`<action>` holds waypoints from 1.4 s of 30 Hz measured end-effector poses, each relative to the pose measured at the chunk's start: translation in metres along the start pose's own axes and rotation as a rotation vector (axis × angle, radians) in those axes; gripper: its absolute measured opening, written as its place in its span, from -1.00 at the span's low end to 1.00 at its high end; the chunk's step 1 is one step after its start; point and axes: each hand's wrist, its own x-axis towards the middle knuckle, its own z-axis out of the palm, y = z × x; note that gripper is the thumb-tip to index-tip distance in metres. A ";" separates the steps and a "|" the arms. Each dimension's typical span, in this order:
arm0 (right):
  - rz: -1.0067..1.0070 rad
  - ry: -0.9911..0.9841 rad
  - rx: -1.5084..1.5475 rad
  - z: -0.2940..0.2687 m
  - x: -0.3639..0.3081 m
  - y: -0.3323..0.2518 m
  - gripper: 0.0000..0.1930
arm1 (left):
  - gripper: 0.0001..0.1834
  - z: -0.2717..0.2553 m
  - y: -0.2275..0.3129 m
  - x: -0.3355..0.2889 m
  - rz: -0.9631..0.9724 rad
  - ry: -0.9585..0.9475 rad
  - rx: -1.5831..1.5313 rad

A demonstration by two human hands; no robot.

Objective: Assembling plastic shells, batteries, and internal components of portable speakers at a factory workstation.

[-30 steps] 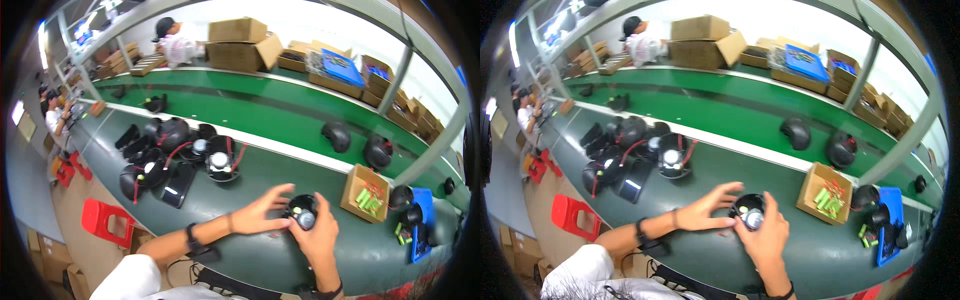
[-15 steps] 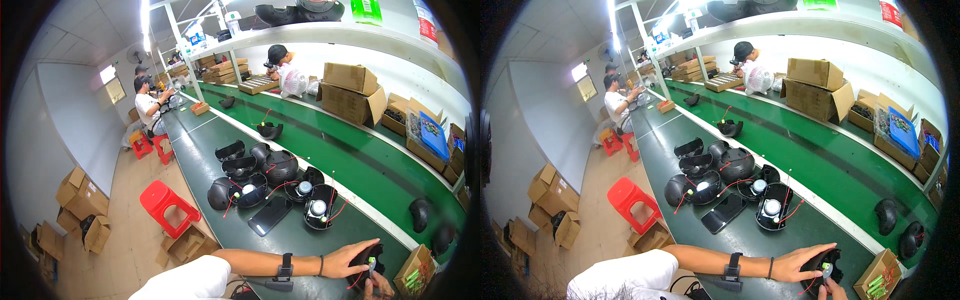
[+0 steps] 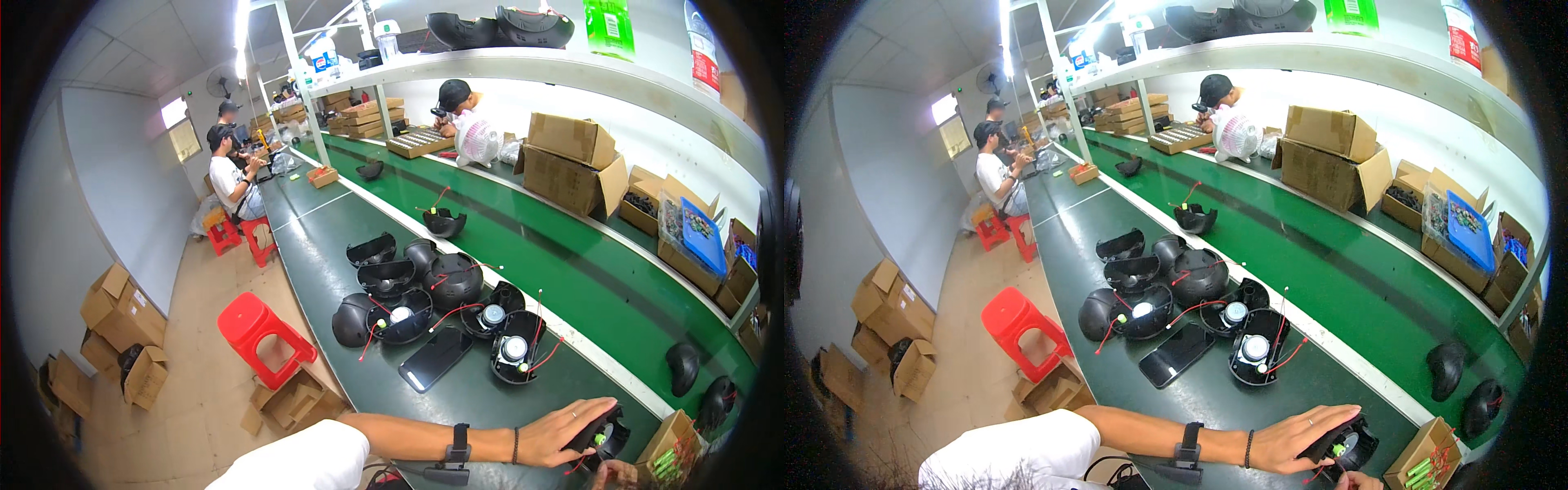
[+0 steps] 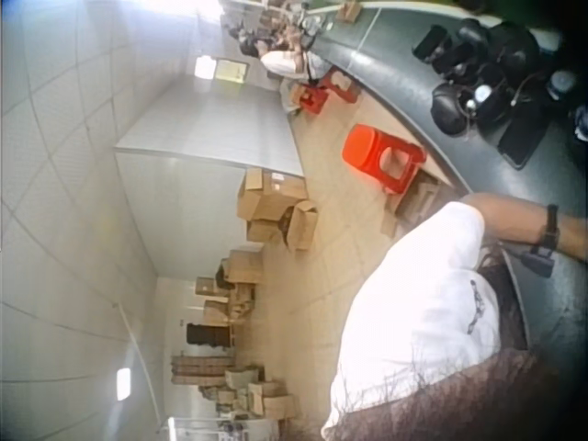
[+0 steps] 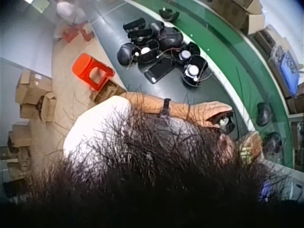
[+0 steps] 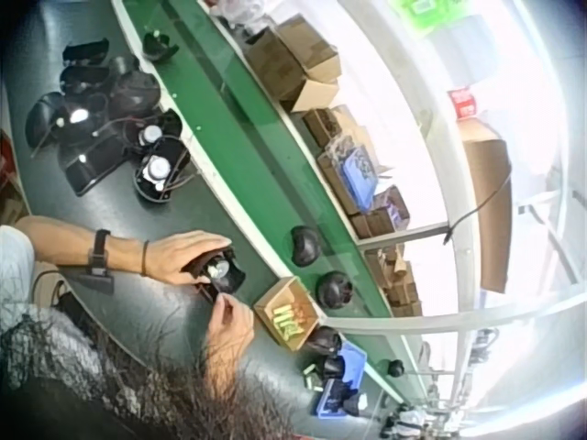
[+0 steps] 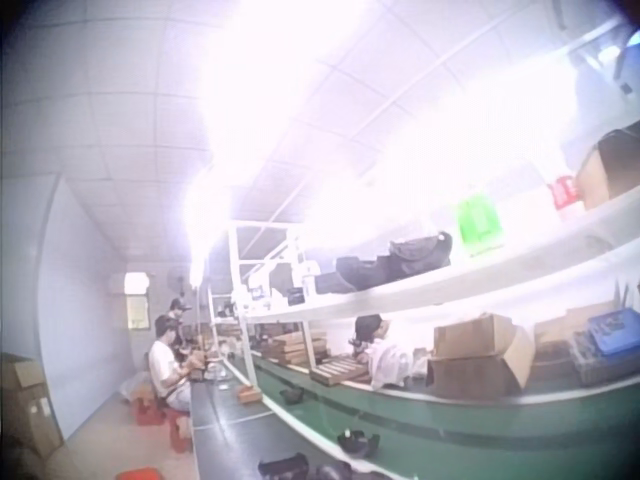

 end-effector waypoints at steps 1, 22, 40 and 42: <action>-0.205 0.208 -0.055 0.009 0.007 -0.001 -0.68 | 0.01 0.000 0.002 -0.001 0.001 0.001 0.008; 0.167 0.157 -0.069 0.060 0.013 -0.117 -0.86 | -0.47 0.039 0.016 0.004 -1.007 0.483 -1.373; 1.053 -0.048 -0.451 -0.034 0.182 0.225 0.01 | -0.20 -0.081 0.008 0.053 -0.782 -0.585 -0.129; 0.928 0.054 -0.337 -0.036 0.176 0.181 -0.03 | -0.22 -0.076 -0.003 0.041 -0.726 -0.588 -0.063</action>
